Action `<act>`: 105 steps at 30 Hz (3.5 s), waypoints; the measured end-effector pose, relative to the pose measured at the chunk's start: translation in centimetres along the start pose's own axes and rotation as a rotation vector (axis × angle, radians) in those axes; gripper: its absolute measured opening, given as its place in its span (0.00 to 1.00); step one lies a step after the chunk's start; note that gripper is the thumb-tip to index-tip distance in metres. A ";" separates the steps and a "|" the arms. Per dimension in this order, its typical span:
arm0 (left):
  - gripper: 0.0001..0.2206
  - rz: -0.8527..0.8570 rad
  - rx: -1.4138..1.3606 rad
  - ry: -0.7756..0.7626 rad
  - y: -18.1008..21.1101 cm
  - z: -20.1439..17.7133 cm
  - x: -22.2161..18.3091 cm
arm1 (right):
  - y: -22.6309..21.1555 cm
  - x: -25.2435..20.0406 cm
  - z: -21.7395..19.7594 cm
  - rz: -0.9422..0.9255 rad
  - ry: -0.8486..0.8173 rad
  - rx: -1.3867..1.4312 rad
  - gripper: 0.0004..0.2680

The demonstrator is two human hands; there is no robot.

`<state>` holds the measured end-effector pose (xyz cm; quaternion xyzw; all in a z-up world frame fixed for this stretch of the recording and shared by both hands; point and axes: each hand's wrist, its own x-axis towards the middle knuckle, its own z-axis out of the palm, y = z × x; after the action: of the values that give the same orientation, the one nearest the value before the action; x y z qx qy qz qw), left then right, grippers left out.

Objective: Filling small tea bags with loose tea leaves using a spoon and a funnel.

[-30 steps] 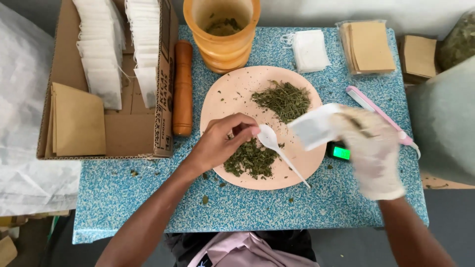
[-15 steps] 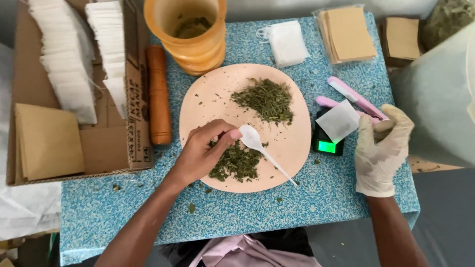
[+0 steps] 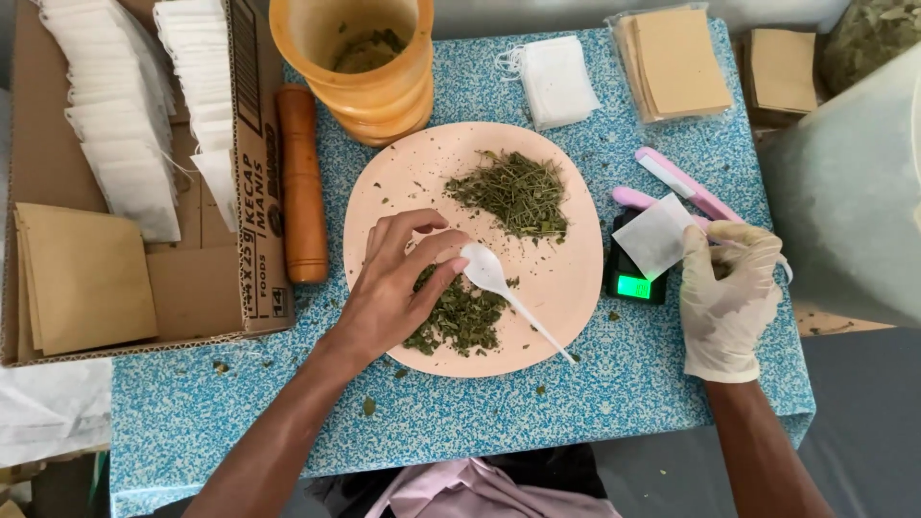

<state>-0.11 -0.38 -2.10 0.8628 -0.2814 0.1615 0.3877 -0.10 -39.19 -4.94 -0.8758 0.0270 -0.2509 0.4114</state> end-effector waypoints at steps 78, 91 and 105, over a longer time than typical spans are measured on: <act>0.17 -0.615 0.225 0.081 -6.6 -23.5 0.2 | -37.6 9.2 25.1 -0.560 -0.946 0.128 0.02; 0.45 -0.891 0.191 -0.218 -8.4 -22.2 -0.5 | -34.1 4.9 33.5 -0.493 -1.024 -0.258 0.12; 0.44 -0.610 0.650 -0.270 -14.1 -17.6 -1.8 | -36.1 4.5 33.9 -0.292 -0.926 -0.316 0.22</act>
<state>5.99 21.27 0.23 0.9962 0.0023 0.0063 0.0872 13.77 7.48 5.24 -0.9413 -0.2433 0.1155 0.2034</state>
